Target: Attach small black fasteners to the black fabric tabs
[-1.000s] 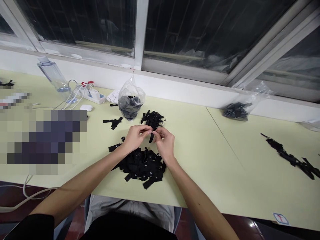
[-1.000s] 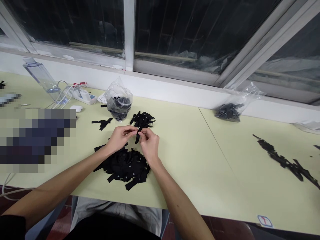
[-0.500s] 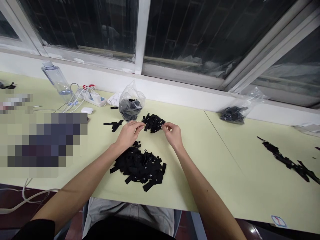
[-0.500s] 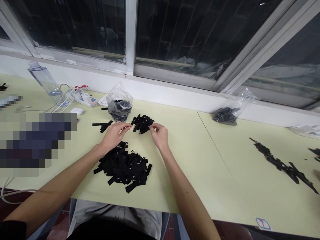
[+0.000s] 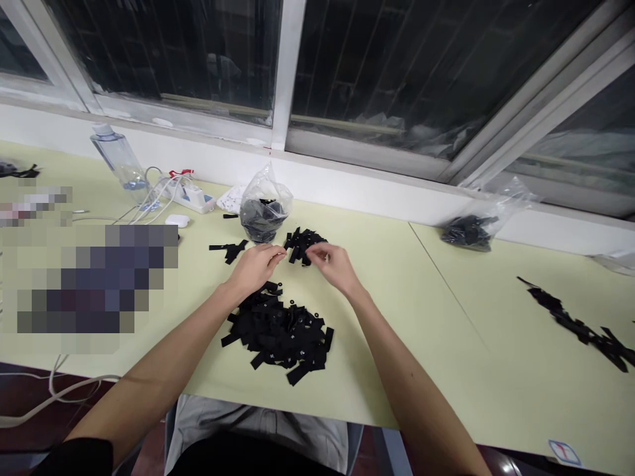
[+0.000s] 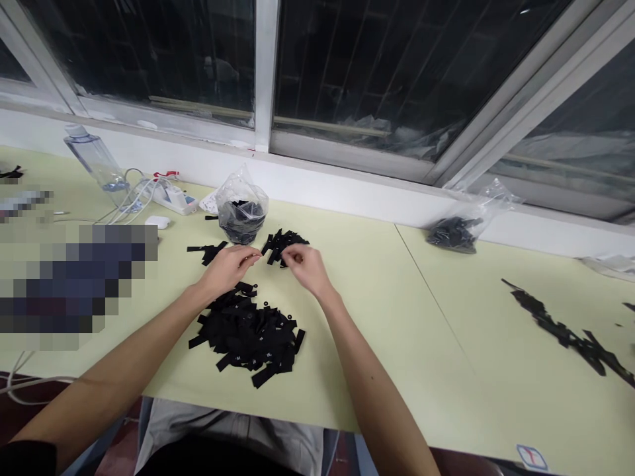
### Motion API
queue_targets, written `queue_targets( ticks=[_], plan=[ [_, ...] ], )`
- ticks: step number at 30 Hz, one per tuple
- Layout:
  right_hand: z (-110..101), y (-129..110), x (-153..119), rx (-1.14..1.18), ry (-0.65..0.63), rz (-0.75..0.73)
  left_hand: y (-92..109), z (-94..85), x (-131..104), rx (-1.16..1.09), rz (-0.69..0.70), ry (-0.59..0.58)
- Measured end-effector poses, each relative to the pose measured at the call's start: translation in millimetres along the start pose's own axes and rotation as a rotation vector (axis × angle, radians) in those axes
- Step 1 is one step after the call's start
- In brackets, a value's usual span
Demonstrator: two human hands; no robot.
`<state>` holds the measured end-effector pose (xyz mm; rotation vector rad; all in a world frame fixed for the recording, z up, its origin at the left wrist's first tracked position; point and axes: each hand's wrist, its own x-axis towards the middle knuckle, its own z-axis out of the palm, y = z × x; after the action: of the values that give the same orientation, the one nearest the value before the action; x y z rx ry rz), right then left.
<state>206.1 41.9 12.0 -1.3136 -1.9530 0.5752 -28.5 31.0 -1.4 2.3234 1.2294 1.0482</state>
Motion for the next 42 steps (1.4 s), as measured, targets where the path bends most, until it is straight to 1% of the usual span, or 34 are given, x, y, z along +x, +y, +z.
queue_targets(
  ticks=[1, 2, 4, 5, 9, 11, 14, 16, 19, 22, 24, 29, 32, 34, 42],
  plan=[
    [3, -7, -10, 0.067, -0.115, -0.033, 0, -0.5, 0, -0.002, 0.001, -0.016],
    [7, -14, -20, 0.108, -0.187, -0.056, 1, -0.8, -1, -0.003, 0.000, -0.029],
    [16, -26, -34, 0.142, -0.268, -0.110, 2, -0.9, -2, -0.006, -0.009, -0.039],
    [22, -30, -38, 0.133, -0.287, -0.131, 2, -0.6, -3, -0.009, -0.016, -0.034],
    [40, -35, -42, 0.054, -0.262, -0.192, 1, 0.6, -3, -0.021, -0.035, 0.003],
    [41, -34, -41, 0.132, -0.269, -0.166, 2, 0.3, -2, -0.024, -0.016, 0.016],
    [31, -29, -43, 0.354, -0.259, -0.034, 6, -2.0, -2, -0.039, 0.073, 0.055],
    [22, -25, -44, 0.500, -0.218, 0.044, 12, -3.1, -3, -0.069, 0.147, 0.077],
    [14, -18, -44, 0.676, -0.138, 0.119, 19, -0.6, -5, -0.110, 0.235, 0.075],
    [11, -14, -44, 0.745, -0.082, 0.168, 22, 6.5, -6, -0.111, 0.297, 0.069],
    [10, -14, -44, 0.764, -0.070, 0.184, 23, 11.3, -7, -0.106, 0.324, 0.063],
    [10, -15, -45, 0.863, -0.109, 0.169, 21, 15.7, -7, -0.102, 0.360, 0.071],
    [12, -15, -45, 0.918, -0.120, 0.155, 22, 14.7, -7, -0.119, 0.359, 0.045],
    [12, -15, -45, 0.936, -0.125, 0.153, 23, 14.1, -7, -0.133, 0.353, 0.028],
    [15, -19, -47, 0.964, -0.149, 0.164, 21, 14.9, -7, -0.164, 0.352, 0.020]
  ],
)
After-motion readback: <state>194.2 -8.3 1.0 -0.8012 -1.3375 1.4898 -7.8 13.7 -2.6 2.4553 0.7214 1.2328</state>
